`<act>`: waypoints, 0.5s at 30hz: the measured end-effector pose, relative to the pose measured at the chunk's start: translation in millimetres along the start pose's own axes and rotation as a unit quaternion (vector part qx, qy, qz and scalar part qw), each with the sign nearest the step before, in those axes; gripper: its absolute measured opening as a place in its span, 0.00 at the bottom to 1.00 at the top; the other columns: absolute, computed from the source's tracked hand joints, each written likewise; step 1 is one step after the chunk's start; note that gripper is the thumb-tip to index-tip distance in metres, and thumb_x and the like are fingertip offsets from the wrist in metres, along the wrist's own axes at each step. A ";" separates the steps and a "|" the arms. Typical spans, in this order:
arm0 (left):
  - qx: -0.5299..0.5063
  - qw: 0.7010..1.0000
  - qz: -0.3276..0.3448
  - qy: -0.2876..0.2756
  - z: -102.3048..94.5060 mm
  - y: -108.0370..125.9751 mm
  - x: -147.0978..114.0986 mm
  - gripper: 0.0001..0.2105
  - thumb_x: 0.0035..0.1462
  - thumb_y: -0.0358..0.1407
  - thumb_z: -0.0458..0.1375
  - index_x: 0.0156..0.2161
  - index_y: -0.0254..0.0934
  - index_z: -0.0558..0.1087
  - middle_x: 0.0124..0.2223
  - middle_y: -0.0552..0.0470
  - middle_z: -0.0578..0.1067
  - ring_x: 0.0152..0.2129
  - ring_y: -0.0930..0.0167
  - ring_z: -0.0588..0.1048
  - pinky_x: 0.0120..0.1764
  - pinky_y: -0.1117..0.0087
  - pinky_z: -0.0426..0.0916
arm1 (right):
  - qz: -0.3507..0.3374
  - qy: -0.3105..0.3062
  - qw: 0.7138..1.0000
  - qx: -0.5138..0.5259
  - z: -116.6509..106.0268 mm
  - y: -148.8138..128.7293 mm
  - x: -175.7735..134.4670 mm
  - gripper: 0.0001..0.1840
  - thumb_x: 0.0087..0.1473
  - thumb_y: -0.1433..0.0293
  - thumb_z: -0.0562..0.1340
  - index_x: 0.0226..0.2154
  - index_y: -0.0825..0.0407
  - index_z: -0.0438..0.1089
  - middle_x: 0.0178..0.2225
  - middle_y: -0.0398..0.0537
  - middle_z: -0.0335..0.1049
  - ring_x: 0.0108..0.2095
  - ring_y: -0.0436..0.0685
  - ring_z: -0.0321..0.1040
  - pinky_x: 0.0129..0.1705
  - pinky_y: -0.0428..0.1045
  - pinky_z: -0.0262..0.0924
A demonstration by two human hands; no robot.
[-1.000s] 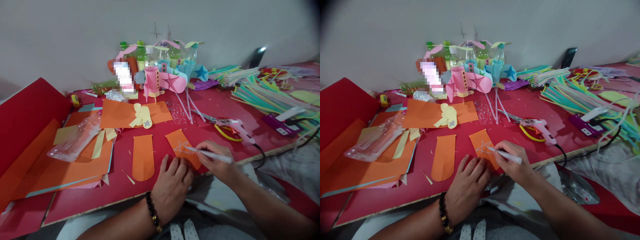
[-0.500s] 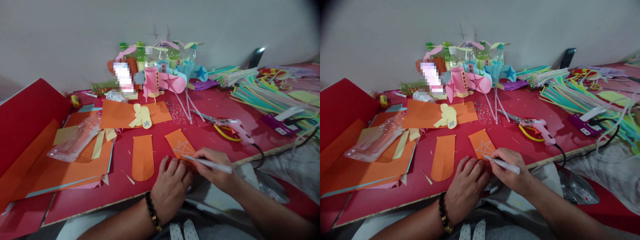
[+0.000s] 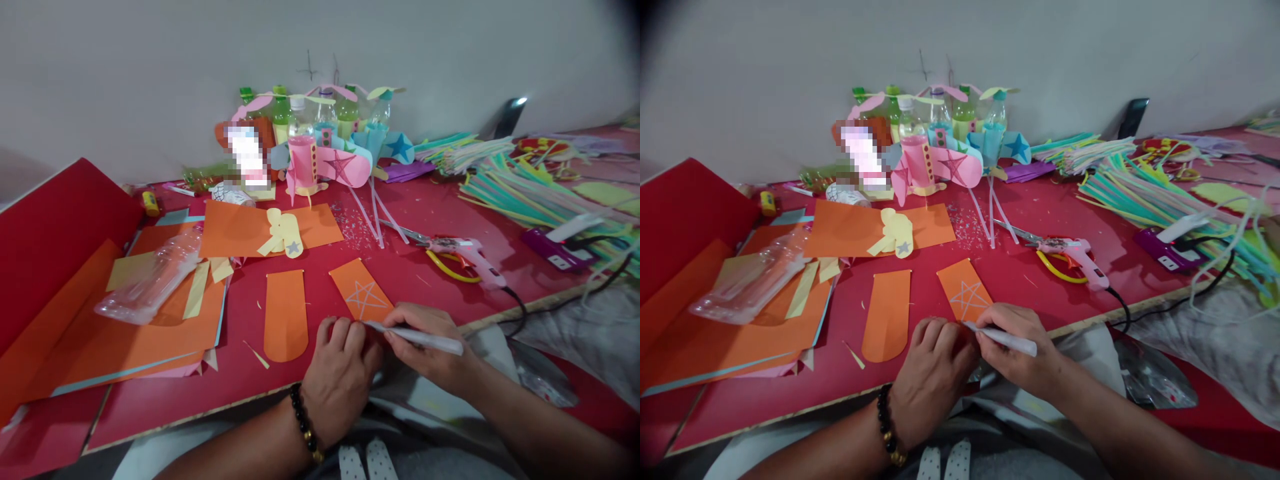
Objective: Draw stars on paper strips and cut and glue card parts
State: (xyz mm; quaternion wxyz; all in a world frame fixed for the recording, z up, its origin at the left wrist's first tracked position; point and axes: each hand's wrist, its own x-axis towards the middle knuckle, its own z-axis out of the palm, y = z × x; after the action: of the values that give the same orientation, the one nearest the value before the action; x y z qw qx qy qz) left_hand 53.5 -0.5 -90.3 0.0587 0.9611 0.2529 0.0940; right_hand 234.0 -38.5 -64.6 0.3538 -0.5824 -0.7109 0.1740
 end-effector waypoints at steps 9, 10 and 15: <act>0.019 1.000 -0.003 0.007 -0.8 0.6 -0.3 0.15 0.61 0.32 0.51 0.53 0.40 0.65 0.41 0.48 0.64 0.39 0.64 0.62 0.46 0.56 0.62 | 0.017 0.063 0.998 -0.014 0.6 8.4 6.1 0.02 0.55 0.71 0.58 0.32 0.51 0.67 0.25 0.42 0.70 0.24 0.49 0.66 0.28 0.44 0.60; 0.022 1.000 -0.005 0.007 -0.8 0.8 -0.1 0.15 0.61 0.33 0.51 0.53 0.40 0.65 0.40 0.48 0.64 0.39 0.64 0.62 0.46 0.56 0.62 | 0.017 0.066 0.998 -0.015 1.5 10.2 7.1 0.02 0.55 0.71 0.58 0.32 0.51 0.67 0.25 0.42 0.70 0.24 0.50 0.66 0.28 0.45 0.60; 0.035 0.999 -0.010 0.009 -0.2 1.4 1.1 0.15 0.62 0.34 0.51 0.53 0.39 0.65 0.40 0.48 0.64 0.38 0.64 0.63 0.45 0.57 0.62 | 0.019 0.070 0.997 -0.018 5.1 15.1 11.2 0.03 0.55 0.72 0.58 0.32 0.51 0.68 0.25 0.43 0.70 0.24 0.49 0.66 0.28 0.44 0.60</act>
State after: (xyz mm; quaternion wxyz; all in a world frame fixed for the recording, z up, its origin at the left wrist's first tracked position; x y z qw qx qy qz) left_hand 55.0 -1.1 -89.7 0.0236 0.9591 0.2663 0.0927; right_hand 240.3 -23.1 -74.7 0.3886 -0.6131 -0.6760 0.1268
